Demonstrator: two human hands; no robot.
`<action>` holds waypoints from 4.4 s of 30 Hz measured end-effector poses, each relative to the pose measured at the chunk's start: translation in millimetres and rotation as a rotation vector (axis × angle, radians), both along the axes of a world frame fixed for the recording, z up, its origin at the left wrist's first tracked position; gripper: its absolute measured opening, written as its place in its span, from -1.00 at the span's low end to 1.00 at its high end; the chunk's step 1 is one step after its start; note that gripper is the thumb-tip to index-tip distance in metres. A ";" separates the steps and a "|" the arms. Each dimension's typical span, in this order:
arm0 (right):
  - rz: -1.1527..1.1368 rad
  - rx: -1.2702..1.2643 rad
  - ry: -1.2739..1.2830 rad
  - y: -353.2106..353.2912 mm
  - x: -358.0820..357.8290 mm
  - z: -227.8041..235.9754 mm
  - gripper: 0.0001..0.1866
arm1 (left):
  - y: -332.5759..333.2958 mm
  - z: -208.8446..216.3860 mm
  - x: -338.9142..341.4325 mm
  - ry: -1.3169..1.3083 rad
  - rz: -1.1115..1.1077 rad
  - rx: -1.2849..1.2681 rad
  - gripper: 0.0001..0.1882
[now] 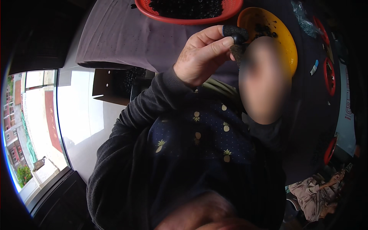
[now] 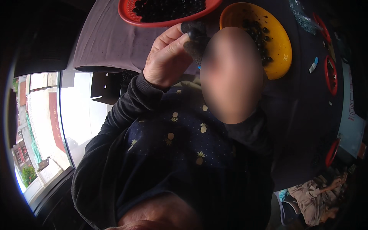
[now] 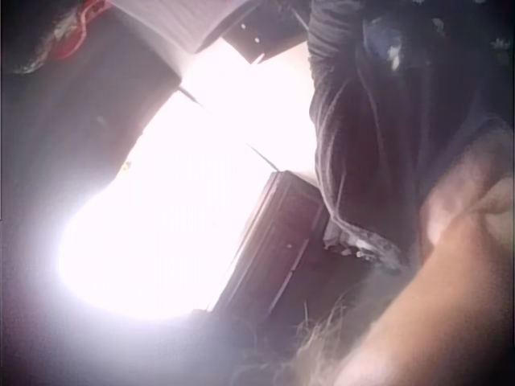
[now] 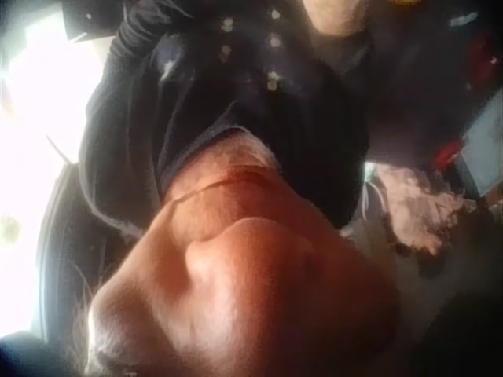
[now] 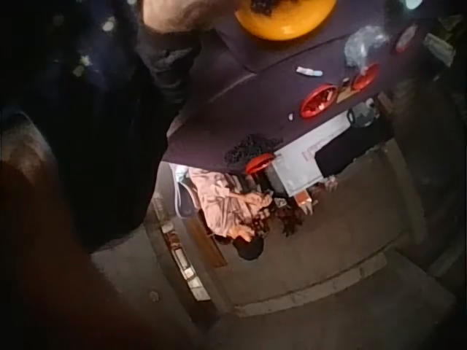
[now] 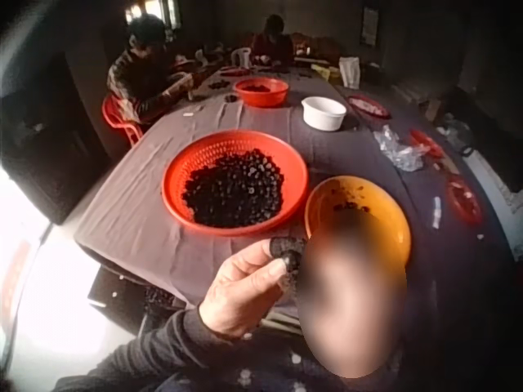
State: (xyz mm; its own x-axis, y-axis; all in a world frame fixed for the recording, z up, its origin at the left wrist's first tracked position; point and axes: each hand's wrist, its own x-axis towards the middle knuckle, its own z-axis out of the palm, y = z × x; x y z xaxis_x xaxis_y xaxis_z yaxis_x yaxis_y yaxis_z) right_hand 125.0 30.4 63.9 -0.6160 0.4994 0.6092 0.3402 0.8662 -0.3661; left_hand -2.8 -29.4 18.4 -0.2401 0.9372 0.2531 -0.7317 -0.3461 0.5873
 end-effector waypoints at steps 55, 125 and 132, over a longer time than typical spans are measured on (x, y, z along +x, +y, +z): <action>-0.044 -0.007 -0.017 -0.2 -0.8 1.3 -0.72 | 1.4 -1.4 2.2 0.063 0.082 0.047 -0.79; -0.242 -0.337 0.052 26.6 47.2 -15.0 -0.82 | 61.2 -14.9 4.8 1.539 0.687 0.226 -0.81; -0.225 -0.337 0.004 22.5 38.7 -12.5 -0.84 | 65.3 46.2 -100.6 1.959 0.657 -0.033 -0.83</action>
